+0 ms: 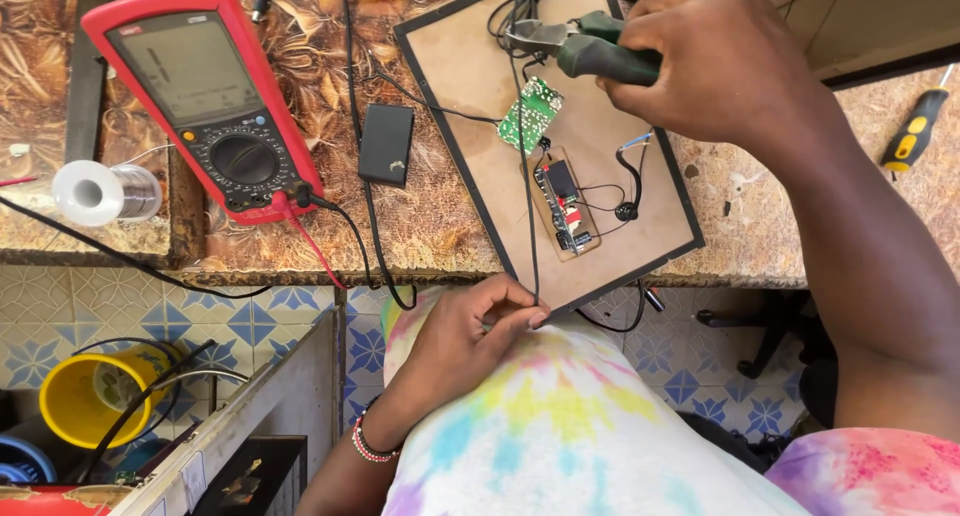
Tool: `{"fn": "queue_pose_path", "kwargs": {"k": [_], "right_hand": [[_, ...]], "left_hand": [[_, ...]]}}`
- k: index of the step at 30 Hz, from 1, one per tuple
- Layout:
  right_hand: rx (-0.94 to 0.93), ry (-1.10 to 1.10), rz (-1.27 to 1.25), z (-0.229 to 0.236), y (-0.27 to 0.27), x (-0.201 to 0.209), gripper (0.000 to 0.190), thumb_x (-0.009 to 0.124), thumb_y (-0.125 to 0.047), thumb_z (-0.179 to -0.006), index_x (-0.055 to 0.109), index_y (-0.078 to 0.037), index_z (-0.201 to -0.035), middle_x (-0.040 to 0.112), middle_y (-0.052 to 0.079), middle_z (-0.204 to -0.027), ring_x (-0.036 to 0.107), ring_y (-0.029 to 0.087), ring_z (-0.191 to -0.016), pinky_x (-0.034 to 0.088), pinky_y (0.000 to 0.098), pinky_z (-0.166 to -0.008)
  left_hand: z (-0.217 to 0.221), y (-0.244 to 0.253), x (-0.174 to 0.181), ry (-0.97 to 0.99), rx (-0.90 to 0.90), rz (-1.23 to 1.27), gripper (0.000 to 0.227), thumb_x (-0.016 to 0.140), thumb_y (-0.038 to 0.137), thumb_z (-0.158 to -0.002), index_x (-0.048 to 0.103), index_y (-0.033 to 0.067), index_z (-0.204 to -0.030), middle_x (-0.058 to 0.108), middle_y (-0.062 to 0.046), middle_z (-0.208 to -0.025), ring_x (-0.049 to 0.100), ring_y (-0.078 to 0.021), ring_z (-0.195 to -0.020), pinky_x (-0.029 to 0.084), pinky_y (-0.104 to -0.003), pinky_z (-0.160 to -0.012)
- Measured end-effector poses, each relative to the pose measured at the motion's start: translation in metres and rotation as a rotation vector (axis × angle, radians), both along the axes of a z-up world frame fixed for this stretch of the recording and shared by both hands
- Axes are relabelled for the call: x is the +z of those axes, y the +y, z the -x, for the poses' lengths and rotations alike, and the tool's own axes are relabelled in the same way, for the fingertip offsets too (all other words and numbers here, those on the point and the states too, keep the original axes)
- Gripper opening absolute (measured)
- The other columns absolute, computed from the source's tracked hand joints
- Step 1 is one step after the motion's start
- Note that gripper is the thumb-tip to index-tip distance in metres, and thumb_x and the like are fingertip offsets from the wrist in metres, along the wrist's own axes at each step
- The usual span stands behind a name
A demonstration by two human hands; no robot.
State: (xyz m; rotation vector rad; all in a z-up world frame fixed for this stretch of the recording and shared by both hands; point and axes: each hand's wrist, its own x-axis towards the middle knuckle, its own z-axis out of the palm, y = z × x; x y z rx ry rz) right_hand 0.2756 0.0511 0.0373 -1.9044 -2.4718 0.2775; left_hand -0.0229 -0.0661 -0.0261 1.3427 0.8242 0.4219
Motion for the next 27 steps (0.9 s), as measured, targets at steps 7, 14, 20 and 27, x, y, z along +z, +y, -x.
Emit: {"fn": "queue_pose_path", "kwargs": {"k": [7,14,20,27], "right_hand": [[0.039,-0.004,-0.027,-0.002,0.007,-0.012,0.022,0.073,-0.028,-0.096,0.076,-0.007,-0.09,0.068,0.006,-0.095,0.061,0.032,-0.08,0.042,0.048,-0.061],[-0.107,-0.066,0.079,-0.003,0.003,-0.011,0.026,0.069,-0.036,-0.099,0.071,-0.011,-0.093,0.065,0.008,-0.083,0.059,0.037,-0.076,0.038,0.0493,-0.059],[-0.179,-0.064,0.104,-0.005,0.004,-0.018,0.033,0.07,-0.038,-0.101,0.061,-0.013,-0.082,0.056,0.01,-0.07,0.054,0.037,-0.066,0.035,0.0495,-0.059],[-0.088,-0.031,0.043,-0.006,0.002,-0.02,0.028,0.072,-0.034,-0.1,0.069,-0.009,-0.087,0.061,0.008,-0.08,0.054,0.034,-0.071,0.033,0.048,-0.056]], "left_hand": [[-0.009,0.005,-0.005,0.015,0.111,-0.088,0.009,0.076,0.019,-0.091,0.077,0.0102,-0.089,0.074,-0.001,-0.086,0.065,-0.008,-0.075,0.051,-0.022,-0.066],[-0.01,0.003,-0.016,0.115,0.143,-0.006,0.04,0.076,0.018,-0.09,0.067,0.0092,-0.128,0.077,0.0,-0.086,0.07,-0.0074,-0.072,0.059,-0.023,-0.07],[-0.017,0.003,-0.018,0.043,0.181,-0.05,0.017,0.072,0.007,-0.092,0.077,0.0063,-0.108,0.081,-0.003,-0.098,0.073,-0.0054,-0.083,0.062,-0.019,-0.074],[-0.027,0.005,-0.023,0.096,0.151,-0.135,0.012,0.074,0.013,-0.091,0.078,0.0082,-0.101,0.08,0.0,-0.092,0.07,-0.0047,-0.074,0.058,-0.02,-0.068]]}}
